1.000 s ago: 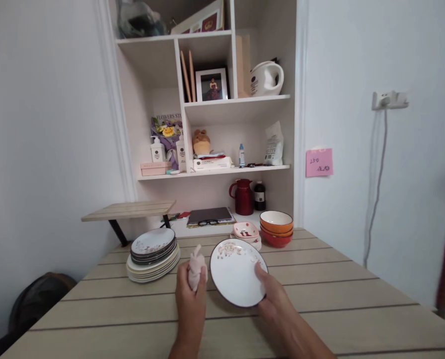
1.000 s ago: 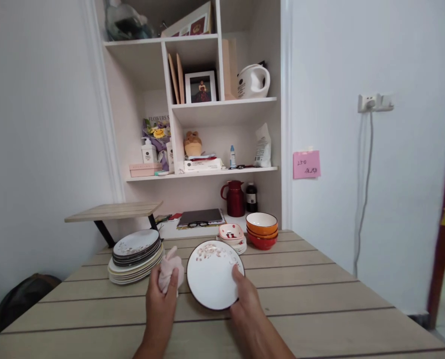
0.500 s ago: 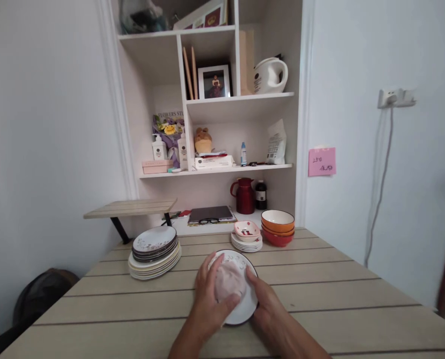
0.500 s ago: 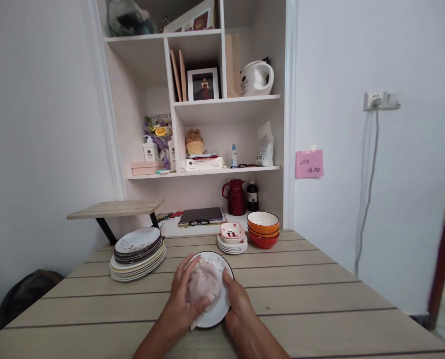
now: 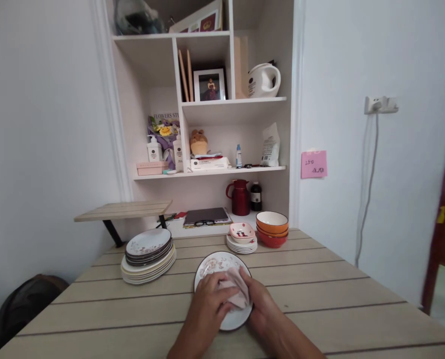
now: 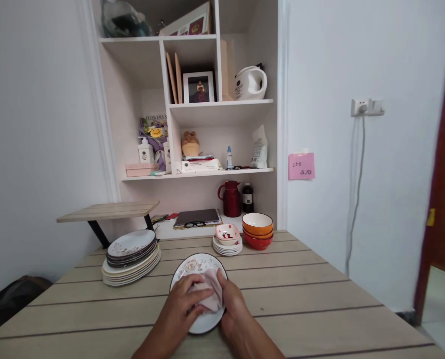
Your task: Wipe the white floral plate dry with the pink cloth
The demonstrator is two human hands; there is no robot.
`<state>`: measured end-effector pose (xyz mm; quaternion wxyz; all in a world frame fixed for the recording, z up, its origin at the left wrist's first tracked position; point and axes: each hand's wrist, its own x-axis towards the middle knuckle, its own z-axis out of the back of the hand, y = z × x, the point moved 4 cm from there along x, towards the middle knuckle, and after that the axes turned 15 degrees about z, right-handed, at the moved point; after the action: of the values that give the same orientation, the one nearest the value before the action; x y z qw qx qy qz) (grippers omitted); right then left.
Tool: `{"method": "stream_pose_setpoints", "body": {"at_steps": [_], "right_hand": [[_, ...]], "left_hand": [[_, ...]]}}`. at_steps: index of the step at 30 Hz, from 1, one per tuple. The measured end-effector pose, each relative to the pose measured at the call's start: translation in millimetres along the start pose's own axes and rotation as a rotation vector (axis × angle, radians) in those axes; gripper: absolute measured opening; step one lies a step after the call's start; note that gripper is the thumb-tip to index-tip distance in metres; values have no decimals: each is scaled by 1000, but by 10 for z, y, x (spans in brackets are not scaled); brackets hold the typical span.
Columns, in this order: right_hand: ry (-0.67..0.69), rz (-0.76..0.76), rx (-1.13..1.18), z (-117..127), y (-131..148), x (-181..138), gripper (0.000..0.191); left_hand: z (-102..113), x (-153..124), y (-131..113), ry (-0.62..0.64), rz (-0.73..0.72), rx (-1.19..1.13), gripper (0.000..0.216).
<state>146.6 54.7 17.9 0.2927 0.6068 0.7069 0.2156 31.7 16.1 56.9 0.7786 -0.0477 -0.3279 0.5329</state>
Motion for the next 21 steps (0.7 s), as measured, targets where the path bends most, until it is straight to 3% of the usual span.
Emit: {"method": "stream_pose_setpoints", "body": {"at_steps": [5,10,14,17,21], "right_hand": [[65,88,-124,-95,-45,-132,45],[30,65,-82,-67,-43,-130,51],[-72,-2,12,37,16,-27,60],[-125,3,68,119,96,57,64],[-44,-1,108,150,148,102,66]], "left_hand": [[86,2,41,-277,20,171,43],[209,28,186,-469,197,296,37],[234,40,218,-419,256,317,27],[132,26,106,-300,157,271,22],[-74,-10,-72,-203,-5,202,31]]}}
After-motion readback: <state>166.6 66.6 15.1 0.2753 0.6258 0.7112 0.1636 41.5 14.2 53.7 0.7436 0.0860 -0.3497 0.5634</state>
